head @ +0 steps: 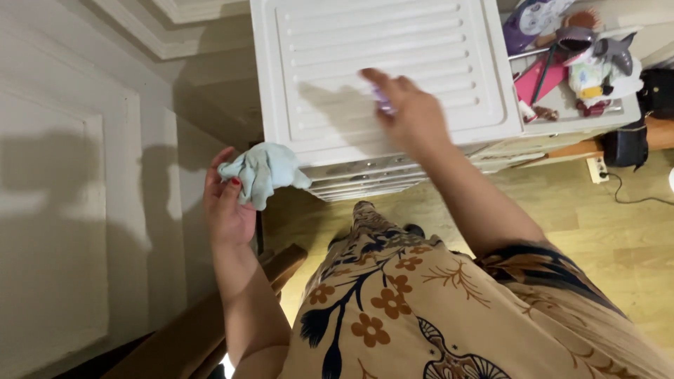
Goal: Cleaning the top of a plastic storage drawer unit using spray and cloth.
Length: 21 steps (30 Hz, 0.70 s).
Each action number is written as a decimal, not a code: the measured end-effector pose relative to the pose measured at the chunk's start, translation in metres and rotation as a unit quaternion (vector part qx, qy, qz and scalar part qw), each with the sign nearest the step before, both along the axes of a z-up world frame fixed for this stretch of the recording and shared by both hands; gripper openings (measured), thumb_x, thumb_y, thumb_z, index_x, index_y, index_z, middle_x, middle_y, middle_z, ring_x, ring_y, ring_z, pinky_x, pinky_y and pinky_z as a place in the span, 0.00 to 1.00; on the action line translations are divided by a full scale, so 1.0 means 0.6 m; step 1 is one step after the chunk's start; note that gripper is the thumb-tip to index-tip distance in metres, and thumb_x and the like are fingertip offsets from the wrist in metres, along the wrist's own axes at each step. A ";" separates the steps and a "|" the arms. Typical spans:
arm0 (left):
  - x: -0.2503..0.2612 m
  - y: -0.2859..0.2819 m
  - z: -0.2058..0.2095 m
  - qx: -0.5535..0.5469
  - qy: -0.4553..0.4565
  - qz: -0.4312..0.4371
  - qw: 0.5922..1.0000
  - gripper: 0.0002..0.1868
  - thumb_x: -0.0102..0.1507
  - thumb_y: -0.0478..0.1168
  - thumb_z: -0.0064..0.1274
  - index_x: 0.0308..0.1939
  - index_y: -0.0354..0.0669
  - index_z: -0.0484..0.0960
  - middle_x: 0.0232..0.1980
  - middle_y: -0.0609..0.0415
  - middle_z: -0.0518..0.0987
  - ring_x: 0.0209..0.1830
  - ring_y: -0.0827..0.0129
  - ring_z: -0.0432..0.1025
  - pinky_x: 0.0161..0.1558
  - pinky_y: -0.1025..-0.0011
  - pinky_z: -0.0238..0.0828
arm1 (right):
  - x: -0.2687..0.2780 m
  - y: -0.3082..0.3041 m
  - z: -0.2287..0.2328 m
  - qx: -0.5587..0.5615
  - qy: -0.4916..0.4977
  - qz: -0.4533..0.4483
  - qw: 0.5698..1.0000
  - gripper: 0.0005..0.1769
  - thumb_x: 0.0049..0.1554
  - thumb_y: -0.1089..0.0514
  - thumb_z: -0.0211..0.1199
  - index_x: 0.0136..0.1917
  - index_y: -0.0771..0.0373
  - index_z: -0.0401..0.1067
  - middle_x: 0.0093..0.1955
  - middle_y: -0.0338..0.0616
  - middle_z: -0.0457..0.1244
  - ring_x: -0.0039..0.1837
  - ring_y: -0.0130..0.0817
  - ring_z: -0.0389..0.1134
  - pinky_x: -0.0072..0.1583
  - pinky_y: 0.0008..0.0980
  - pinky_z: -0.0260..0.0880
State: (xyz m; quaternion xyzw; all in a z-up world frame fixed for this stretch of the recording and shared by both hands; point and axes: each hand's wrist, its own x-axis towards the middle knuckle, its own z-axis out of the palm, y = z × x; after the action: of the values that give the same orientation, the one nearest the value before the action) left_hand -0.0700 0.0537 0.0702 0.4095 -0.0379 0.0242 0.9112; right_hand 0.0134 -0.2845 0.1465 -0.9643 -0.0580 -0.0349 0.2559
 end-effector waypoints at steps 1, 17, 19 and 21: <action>0.006 0.005 0.002 -0.002 -0.004 -0.008 1.000 0.32 0.68 0.35 0.61 0.74 0.36 0.65 0.62 0.53 0.78 0.60 0.67 0.75 0.63 0.67 0.74 | 0.004 0.033 0.006 -0.027 0.029 0.021 0.999 0.34 0.62 0.60 0.58 0.78 0.37 0.57 0.59 0.45 0.67 0.49 0.36 0.72 0.43 0.29 0.77; 0.041 -0.002 0.008 -0.008 -0.027 -0.071 0.997 0.30 0.69 0.33 0.60 0.74 0.37 0.67 0.58 0.54 0.79 0.58 0.67 0.75 0.60 0.66 0.76 | 0.137 -0.075 -0.022 0.006 -0.280 0.006 0.960 0.27 0.59 0.63 0.65 0.71 0.57 0.65 0.52 0.55 0.68 0.51 0.57 0.70 0.50 0.51 0.70; 0.038 -0.016 0.015 -0.012 -0.004 -0.092 0.996 0.30 0.68 0.34 0.59 0.73 0.38 0.68 0.57 0.54 0.79 0.57 0.68 0.75 0.60 0.66 0.76 | 0.158 -0.111 -0.042 -0.005 -0.326 -0.010 0.945 0.22 0.56 0.62 0.67 0.63 0.62 0.70 0.52 0.57 0.68 0.52 0.61 0.69 0.51 0.54 0.69; 0.040 -0.029 0.013 -0.011 -0.003 -0.090 0.996 0.30 0.68 0.34 0.59 0.72 0.37 0.68 0.58 0.54 0.79 0.58 0.68 0.75 0.61 0.66 0.76 | 0.182 -0.188 -0.077 -0.013 -0.319 -0.056 0.946 0.19 0.55 0.61 0.69 0.60 0.64 0.72 0.51 0.59 0.68 0.52 0.63 0.68 0.52 0.54 0.69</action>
State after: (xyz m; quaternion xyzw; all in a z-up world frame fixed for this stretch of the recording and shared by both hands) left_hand -0.0457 0.0365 0.0778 0.3944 -0.0773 -0.0566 0.9139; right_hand 0.1224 -0.3974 0.1000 -0.9075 -0.0826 -0.3546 0.2093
